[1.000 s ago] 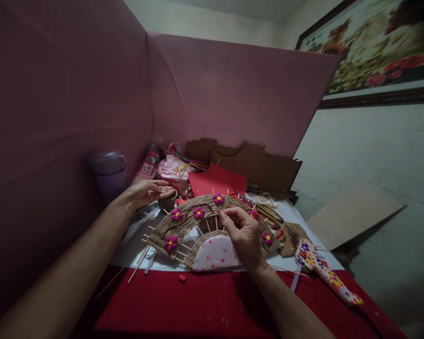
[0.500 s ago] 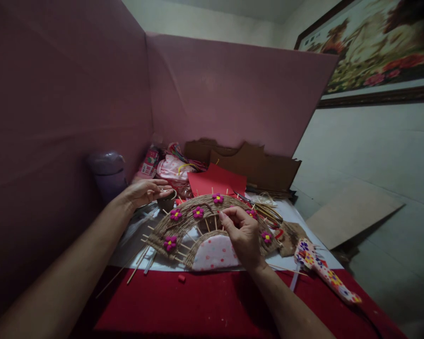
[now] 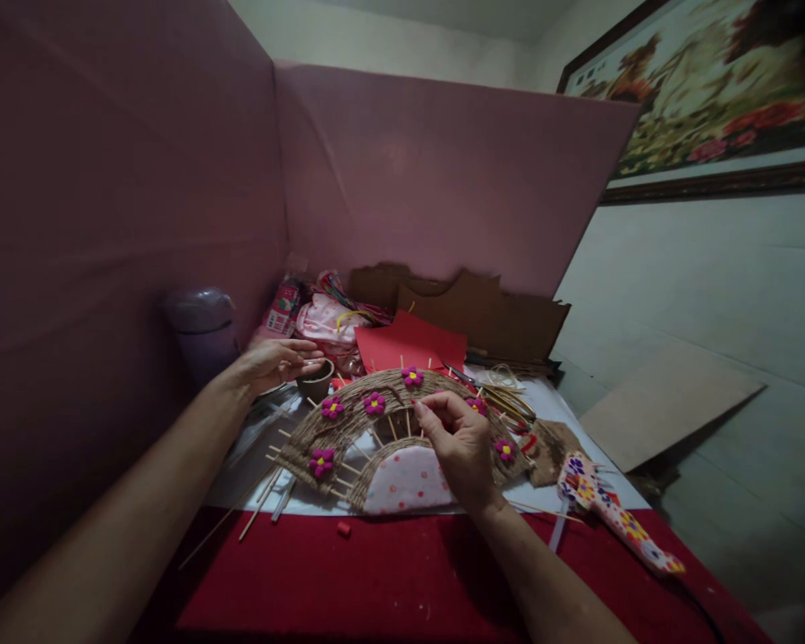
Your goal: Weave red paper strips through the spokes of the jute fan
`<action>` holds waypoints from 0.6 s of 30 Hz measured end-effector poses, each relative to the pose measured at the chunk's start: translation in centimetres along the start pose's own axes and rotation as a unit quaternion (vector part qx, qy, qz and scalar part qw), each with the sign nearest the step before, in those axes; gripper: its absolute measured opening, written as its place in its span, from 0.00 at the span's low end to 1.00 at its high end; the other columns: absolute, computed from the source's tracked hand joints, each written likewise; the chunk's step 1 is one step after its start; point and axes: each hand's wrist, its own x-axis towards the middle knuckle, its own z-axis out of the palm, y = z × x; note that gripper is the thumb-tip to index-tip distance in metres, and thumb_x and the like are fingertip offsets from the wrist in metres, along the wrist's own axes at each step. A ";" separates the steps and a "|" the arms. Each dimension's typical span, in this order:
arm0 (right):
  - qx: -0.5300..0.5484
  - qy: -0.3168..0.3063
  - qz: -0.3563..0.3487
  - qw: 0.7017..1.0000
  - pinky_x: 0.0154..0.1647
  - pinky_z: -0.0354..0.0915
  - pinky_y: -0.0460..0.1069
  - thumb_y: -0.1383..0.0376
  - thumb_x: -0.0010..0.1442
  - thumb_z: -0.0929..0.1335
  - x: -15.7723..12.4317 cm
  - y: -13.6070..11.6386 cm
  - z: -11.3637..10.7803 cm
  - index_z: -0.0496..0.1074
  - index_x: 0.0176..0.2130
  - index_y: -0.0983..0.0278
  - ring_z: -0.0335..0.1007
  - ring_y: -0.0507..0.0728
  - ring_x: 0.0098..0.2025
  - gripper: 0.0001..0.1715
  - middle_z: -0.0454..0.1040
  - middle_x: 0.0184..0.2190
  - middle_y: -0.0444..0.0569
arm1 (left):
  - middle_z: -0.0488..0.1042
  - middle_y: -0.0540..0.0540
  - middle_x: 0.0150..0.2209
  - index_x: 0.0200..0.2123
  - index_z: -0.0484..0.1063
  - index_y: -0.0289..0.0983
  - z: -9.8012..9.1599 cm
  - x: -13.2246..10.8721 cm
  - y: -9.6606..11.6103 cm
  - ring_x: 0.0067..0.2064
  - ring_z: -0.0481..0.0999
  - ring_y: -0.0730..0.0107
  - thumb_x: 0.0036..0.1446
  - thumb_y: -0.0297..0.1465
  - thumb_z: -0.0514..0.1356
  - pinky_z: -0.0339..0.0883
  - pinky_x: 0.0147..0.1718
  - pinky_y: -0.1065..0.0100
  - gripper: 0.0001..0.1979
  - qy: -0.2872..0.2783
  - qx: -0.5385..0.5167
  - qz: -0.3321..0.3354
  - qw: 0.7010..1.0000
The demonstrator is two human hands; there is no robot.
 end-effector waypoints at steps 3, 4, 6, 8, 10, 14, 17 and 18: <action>-0.001 0.001 -0.003 1.000 0.21 0.56 0.44 0.60 0.56 0.67 0.0 -0.1 0.0 0.69 0.28 0.65 0.59 0.49 0.21 0.10 0.65 0.20 0.42 | 0.78 0.34 0.34 0.33 0.74 0.26 0.2 0.1 0.0 0.38 0.79 0.58 0.37 0.11 0.56 0.74 0.36 0.66 0.17 0.002 0.040 0.026 0.999; -0.001 0.000 -0.004 1.000 0.21 0.56 0.44 0.60 0.56 0.67 0.0 -0.1 0.0 0.69 0.28 0.65 0.59 0.49 0.21 0.10 0.65 0.20 0.42 | 0.78 0.35 0.33 0.32 0.75 0.27 0.3 0.2 0.0 0.38 0.79 0.58 0.37 0.12 0.57 0.74 0.36 0.65 0.16 0.000 0.061 0.035 0.998; -0.002 -0.001 -0.004 1.000 0.21 0.56 0.44 0.60 0.56 0.67 0.0 -0.2 0.0 0.69 0.28 0.65 0.58 0.49 0.21 0.10 0.65 0.20 0.42 | 0.78 0.38 0.32 0.30 0.76 0.29 0.5 0.5 0.0 0.35 0.79 0.60 0.36 0.14 0.59 0.73 0.34 0.65 0.15 -0.005 0.112 0.052 0.992; -0.002 -0.002 -0.003 1.000 0.21 0.56 0.44 0.61 0.56 0.67 0.0 -0.2 0.0 0.69 0.28 0.65 0.58 0.49 0.21 0.10 0.65 0.20 0.42 | 0.78 0.42 0.27 0.26 0.77 0.31 0.8 0.9 0.0 0.30 0.77 0.65 0.34 0.13 0.58 0.70 0.28 0.70 0.14 -0.009 0.170 0.063 0.983; -0.001 -0.002 0.000 1.000 0.21 0.56 0.44 0.60 0.56 0.67 0.0 -0.2 0.0 0.69 0.28 0.65 0.59 0.49 0.21 0.10 0.65 0.20 0.41 | 0.75 0.47 0.19 0.21 0.76 0.31 1.1 1.4 0.0 0.24 0.74 0.69 0.32 0.11 0.57 0.64 0.22 0.74 0.14 -0.018 0.231 0.066 0.971; -0.001 0.002 -0.002 1.000 0.20 0.56 0.44 0.60 0.56 0.67 0.0 -0.1 0.0 0.69 0.28 0.65 0.58 0.49 0.20 0.11 0.64 0.19 0.41 | 0.66 0.53 0.10 0.11 0.71 0.32 1.7 2.2 -0.2 0.19 0.67 0.73 0.32 0.10 0.55 0.55 0.18 0.75 0.14 -0.049 0.329 0.057 0.941; -0.004 0.002 -0.006 1.000 0.21 0.57 0.44 0.60 0.56 0.67 0.1 -0.1 0.0 0.69 0.28 0.65 0.59 0.50 0.21 0.10 0.65 0.19 0.42 | 0.71 0.51 0.18 0.18 0.73 0.32 2.0 2.8 -0.5 0.23 0.70 0.72 0.41 0.15 0.61 0.61 0.22 0.74 0.08 -0.054 0.360 0.055 0.930; -0.005 0.002 -0.006 1.000 0.21 0.57 0.44 0.60 0.56 0.67 0.1 0.0 0.0 0.69 0.28 0.64 0.60 0.50 0.21 0.10 0.66 0.19 0.42 | 0.74 0.50 0.24 0.25 0.74 0.31 2.0 3.0 -0.6 0.27 0.72 0.71 0.47 0.21 0.62 0.65 0.25 0.72 0.03 -0.051 0.365 0.060 0.928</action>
